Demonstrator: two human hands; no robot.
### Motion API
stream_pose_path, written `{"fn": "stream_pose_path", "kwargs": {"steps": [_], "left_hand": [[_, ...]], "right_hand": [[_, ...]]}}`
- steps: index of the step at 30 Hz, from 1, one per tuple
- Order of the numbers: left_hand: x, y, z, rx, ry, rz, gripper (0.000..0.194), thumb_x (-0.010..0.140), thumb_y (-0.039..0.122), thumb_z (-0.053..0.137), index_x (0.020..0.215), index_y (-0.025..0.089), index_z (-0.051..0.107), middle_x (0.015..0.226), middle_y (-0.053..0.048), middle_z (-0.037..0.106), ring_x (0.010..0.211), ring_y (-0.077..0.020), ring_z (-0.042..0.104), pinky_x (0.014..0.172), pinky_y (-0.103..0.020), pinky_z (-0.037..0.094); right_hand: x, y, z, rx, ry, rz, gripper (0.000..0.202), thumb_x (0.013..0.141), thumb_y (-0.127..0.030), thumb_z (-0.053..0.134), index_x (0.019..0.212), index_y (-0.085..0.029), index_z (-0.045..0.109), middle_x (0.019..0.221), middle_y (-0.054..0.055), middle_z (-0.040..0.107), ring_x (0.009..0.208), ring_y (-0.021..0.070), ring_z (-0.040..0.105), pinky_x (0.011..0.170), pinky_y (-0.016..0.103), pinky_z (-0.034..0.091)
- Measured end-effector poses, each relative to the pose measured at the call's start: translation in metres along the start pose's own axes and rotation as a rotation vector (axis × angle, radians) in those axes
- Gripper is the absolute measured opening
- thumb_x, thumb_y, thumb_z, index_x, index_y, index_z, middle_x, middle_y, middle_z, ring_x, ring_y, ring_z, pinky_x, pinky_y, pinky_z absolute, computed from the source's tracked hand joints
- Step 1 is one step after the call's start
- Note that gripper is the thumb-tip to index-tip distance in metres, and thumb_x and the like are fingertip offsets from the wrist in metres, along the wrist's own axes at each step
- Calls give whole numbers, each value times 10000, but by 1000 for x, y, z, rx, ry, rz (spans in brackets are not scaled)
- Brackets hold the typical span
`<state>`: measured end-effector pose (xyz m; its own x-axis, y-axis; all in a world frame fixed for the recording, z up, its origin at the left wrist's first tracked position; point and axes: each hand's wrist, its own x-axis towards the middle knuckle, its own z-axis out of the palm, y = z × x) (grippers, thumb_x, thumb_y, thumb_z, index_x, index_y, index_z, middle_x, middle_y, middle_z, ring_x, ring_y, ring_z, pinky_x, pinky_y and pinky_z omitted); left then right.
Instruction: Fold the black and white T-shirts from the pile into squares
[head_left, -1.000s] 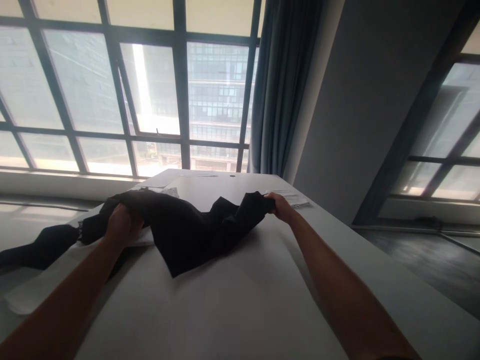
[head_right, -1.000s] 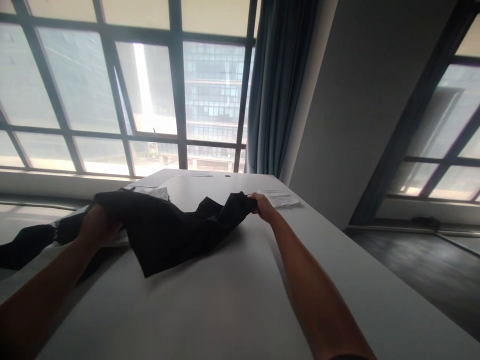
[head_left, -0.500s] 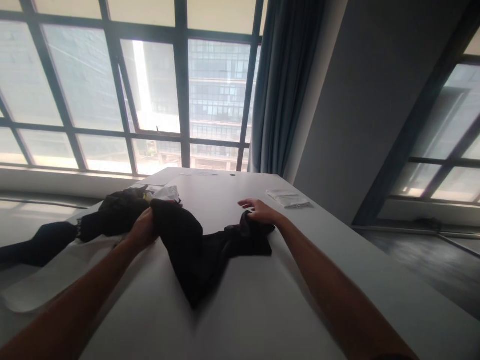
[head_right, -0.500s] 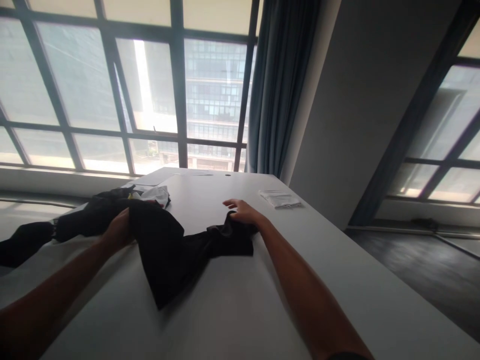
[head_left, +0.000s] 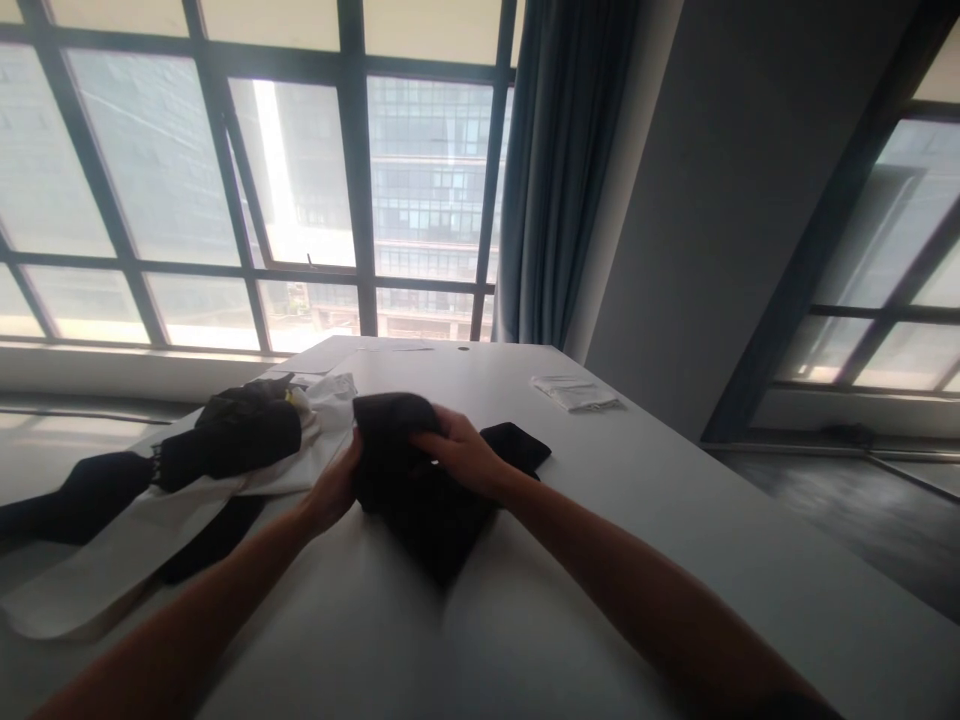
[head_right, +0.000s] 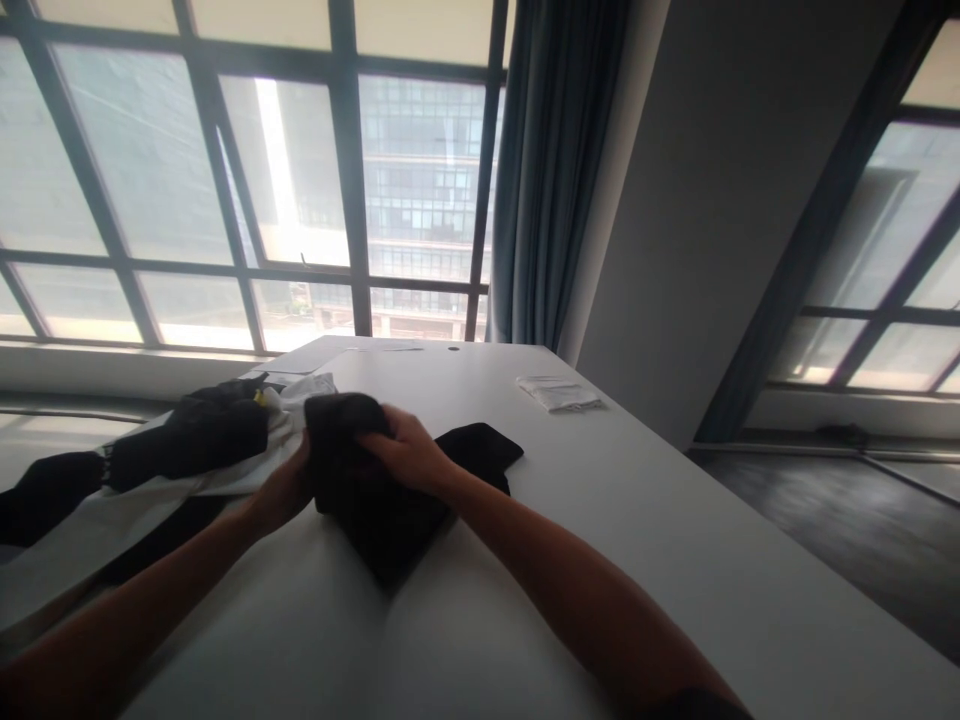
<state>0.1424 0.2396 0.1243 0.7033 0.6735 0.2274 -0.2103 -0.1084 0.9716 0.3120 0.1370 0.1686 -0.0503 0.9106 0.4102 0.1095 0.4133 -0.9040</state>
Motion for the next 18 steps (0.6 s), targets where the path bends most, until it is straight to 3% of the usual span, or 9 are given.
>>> {"fn": "stream_pose_path", "kwargs": {"steps": [3,5,8,10,13,18], "left_hand": [[-8,0,8,12,-282,-37,833,670,880,574,1136,206,726,1048,-129,764,1065,-357,689,876,-446,571],[-13,3,11,79,-416,-40,785,639,743,746,1201,197,700,1095,-133,755,1089,-362,678,905,-448,562],[-16,7,6,162,-511,-111,711,592,525,869,1203,203,701,1087,-104,764,1053,-359,691,911,-475,565],[-14,7,-2,147,-485,-168,650,559,474,880,1131,202,735,1011,-98,780,981,-366,715,861,-484,587],[-9,9,-13,69,-334,-177,610,503,455,880,1033,175,764,912,-134,785,867,-392,737,758,-485,616],[-9,33,-29,132,31,50,677,544,441,851,1157,183,721,941,-123,786,870,-374,741,745,-434,633]], "right_hand": [[7,-11,-16,42,224,-113,431,812,-519,683,1129,-236,609,1027,32,703,973,249,668,822,395,579],[11,-14,-29,-22,332,-157,430,827,-528,643,1150,-248,597,1097,33,693,1076,264,636,910,411,552],[16,-15,-50,-116,456,-229,477,855,-559,579,1227,-261,559,1195,39,665,1156,262,600,974,416,523],[19,-12,-65,-147,503,-284,523,873,-585,545,1282,-261,521,1251,55,643,1210,262,568,1012,434,499],[22,-6,-90,-187,524,-318,566,873,-581,563,1331,-260,474,1316,74,612,1290,259,514,1076,457,447],[14,11,-121,-230,407,-203,774,763,-536,731,1394,-220,413,1450,131,517,1364,269,463,1154,459,367]]}}
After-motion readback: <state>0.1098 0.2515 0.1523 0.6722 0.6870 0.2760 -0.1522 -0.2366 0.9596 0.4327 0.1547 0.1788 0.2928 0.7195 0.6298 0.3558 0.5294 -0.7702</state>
